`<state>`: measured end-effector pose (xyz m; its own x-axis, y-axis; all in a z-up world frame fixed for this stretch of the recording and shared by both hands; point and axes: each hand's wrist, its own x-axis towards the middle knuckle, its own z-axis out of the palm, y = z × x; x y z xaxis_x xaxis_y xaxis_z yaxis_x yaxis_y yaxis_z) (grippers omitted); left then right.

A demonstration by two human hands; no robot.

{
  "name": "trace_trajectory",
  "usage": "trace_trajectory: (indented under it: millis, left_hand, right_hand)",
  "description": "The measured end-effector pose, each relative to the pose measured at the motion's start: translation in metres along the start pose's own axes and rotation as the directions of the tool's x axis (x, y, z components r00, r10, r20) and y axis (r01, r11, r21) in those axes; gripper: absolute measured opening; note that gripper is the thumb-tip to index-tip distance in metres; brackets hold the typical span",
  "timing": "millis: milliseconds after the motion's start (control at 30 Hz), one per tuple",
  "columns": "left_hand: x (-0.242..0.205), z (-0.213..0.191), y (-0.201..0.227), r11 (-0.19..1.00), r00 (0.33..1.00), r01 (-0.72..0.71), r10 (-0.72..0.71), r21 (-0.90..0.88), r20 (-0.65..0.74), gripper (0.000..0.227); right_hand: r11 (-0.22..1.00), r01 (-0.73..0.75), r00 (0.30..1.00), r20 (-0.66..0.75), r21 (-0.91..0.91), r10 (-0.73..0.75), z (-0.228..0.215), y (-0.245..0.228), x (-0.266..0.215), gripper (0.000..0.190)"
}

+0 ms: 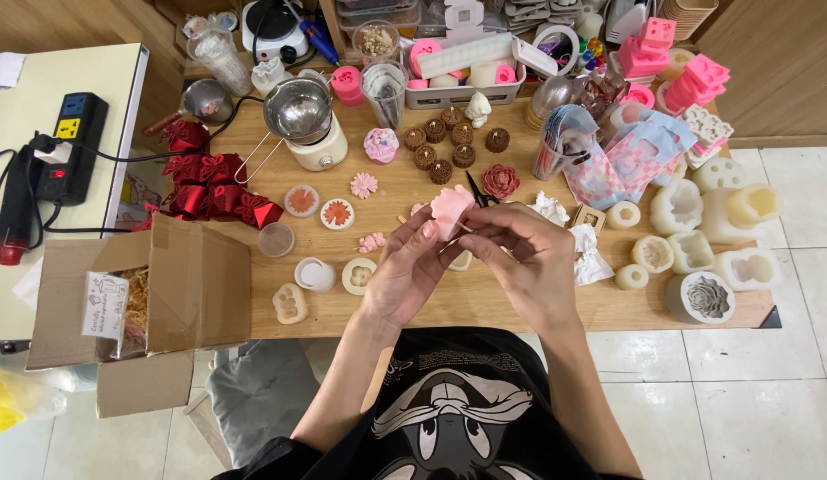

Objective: The person uses a metal tool to poke holes in a pink wax flower, heats the tool with a lighter, and then inserts a wick into the flower. They repeat the process by poking a hole through a pink wax leaf.

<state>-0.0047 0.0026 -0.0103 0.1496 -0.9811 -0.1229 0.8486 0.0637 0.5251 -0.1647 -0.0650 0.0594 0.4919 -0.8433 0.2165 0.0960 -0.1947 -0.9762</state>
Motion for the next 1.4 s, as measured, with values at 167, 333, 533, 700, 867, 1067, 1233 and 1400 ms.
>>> trace_trajectory:
  millis: [167,333,533,700,867,1067,1233,1400]
  left_hand:
    - [-0.003,0.008,0.004,1.0,0.999,-0.005,0.005,0.011,0.044,0.056]
    - [-0.005,0.018,0.008,1.0,0.997,-0.003,0.003,0.007,0.075,0.058]
    - [-0.005,0.014,0.006,1.0,0.997,-0.017,0.015,0.025,0.079,0.055]
    - [-0.003,0.009,0.0,0.998,0.997,-0.025,0.021,0.061,0.073,0.051]
    - [-0.004,0.014,0.002,0.993,0.998,-0.019,0.012,0.113,0.068,0.055]
    - [-0.005,0.016,0.004,0.988,0.996,-0.036,0.024,0.152,0.084,0.059]
    - [-0.005,0.023,0.011,0.923,0.993,-0.118,0.107,0.366,0.051,0.062]
    - [-0.013,0.044,0.022,0.355,0.915,-0.238,0.395,0.904,0.085,0.067]
  right_hand:
    - [0.962,-0.075,0.997,0.05,0.264,0.064,-0.01,0.01,-0.002,0.027]
    - [0.973,-0.017,1.0,0.022,0.232,0.012,-0.012,0.024,-0.001,0.017]
    - [0.965,0.003,0.999,0.039,0.261,-0.014,-0.012,0.032,0.003,0.014]
    - [0.971,0.01,0.999,0.041,0.238,-0.021,-0.009,0.033,0.004,0.013]
    - [0.976,0.015,1.0,0.02,0.218,-0.02,-0.006,0.033,0.004,0.012]
    - [0.98,0.029,0.999,-0.022,0.196,-0.025,-0.002,0.038,0.002,0.013]
    - [0.978,-0.029,0.999,-0.024,0.205,0.035,-0.009,0.056,0.005,0.017]
    - [0.932,-0.262,0.965,0.08,0.249,0.25,-0.025,0.078,0.006,0.02]
